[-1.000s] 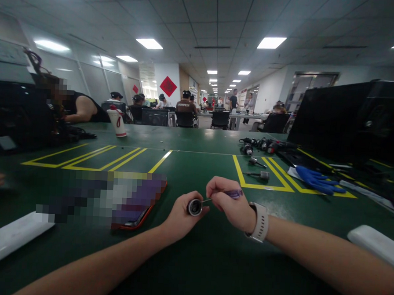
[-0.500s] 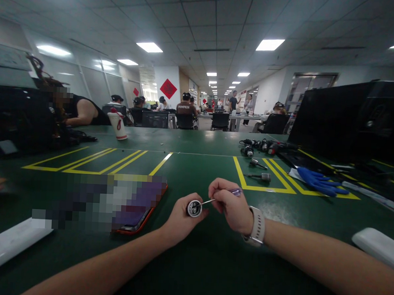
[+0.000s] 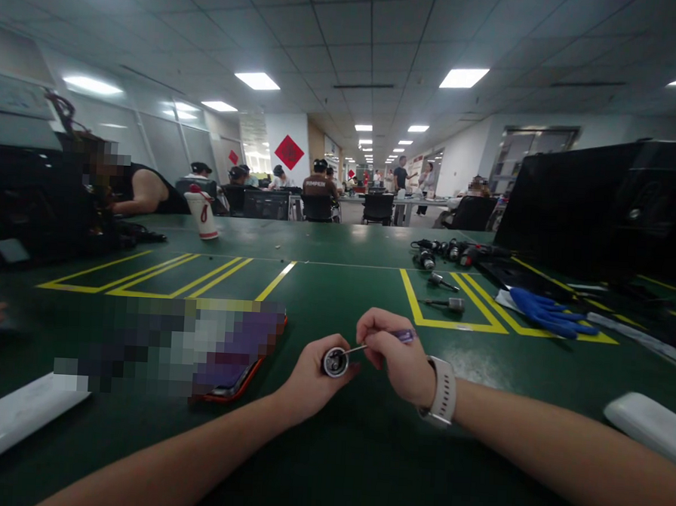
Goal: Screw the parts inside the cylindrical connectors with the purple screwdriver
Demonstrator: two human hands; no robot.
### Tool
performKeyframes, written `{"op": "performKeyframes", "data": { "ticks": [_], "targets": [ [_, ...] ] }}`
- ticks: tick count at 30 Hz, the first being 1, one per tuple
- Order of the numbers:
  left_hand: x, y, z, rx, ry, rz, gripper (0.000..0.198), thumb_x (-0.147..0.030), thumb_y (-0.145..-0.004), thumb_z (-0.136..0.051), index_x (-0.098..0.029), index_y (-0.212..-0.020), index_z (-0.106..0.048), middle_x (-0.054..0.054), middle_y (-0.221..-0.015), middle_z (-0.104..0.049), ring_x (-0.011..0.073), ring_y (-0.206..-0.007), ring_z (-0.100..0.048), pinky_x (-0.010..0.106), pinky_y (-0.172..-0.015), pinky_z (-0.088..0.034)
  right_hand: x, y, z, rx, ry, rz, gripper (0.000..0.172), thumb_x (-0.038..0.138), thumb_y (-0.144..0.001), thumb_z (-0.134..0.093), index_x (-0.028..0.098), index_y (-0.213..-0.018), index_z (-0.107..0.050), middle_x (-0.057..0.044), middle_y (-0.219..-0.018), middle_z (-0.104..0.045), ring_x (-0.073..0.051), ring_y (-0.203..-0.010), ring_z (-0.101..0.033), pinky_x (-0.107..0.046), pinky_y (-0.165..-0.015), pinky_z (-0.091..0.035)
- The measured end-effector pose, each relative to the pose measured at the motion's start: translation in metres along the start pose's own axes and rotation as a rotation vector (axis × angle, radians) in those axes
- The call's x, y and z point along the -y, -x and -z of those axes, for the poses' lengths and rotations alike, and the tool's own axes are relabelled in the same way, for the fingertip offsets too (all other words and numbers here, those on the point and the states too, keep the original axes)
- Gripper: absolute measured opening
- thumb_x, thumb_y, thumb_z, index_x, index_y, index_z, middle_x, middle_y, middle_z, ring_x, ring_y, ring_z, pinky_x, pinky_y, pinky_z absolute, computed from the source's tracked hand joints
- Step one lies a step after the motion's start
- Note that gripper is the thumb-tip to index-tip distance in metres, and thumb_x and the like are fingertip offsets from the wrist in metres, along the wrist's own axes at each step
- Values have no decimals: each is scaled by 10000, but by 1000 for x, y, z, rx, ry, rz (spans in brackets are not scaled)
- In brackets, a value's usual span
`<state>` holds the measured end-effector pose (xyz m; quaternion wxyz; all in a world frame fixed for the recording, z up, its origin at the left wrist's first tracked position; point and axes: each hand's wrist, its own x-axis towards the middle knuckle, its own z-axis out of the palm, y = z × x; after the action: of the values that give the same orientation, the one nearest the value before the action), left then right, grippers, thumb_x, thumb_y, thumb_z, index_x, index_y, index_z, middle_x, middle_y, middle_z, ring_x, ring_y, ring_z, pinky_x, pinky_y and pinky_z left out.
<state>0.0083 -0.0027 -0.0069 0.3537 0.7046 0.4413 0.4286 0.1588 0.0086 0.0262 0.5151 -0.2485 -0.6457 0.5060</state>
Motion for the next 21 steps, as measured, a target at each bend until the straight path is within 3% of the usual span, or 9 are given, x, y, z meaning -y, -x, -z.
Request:
{"op": "performKeyframes", "data": {
  "ticks": [10, 16, 21],
  "targets": [
    [-5, 1, 1, 0, 35, 26, 146, -191, -664, -644, -167, -638, -503, -51, -611, -489, 108, -564, -461, 227, -532, -372, -9, -4, 1, 2, -17, -22, 93, 143, -657, -412, 172, -609, -487, 75, -423, -365, -67, -346, -317, -172, -336, -211],
    [3, 1, 0, 19, -80, -14, 126, -233, -695, -630, -161, -708, -527, -37, -635, -501, 121, -577, -473, 237, -533, -376, 5, 0, 3, 68, 125, 91, 127, 101, -633, -411, 167, -593, -513, 65, -456, -389, -72, -397, -318, -190, -389, -245],
    [7, 0, 0, 28, -152, -44, 120, -262, -728, -601, -156, -748, -546, -18, -668, -523, 137, -617, -494, 251, -563, -386, 16, 2, 3, 159, 282, 218, 120, 102, -622, -428, 166, -556, -504, 34, -519, -455, -97, -490, -399, -218, -477, -303]
  ]
}}
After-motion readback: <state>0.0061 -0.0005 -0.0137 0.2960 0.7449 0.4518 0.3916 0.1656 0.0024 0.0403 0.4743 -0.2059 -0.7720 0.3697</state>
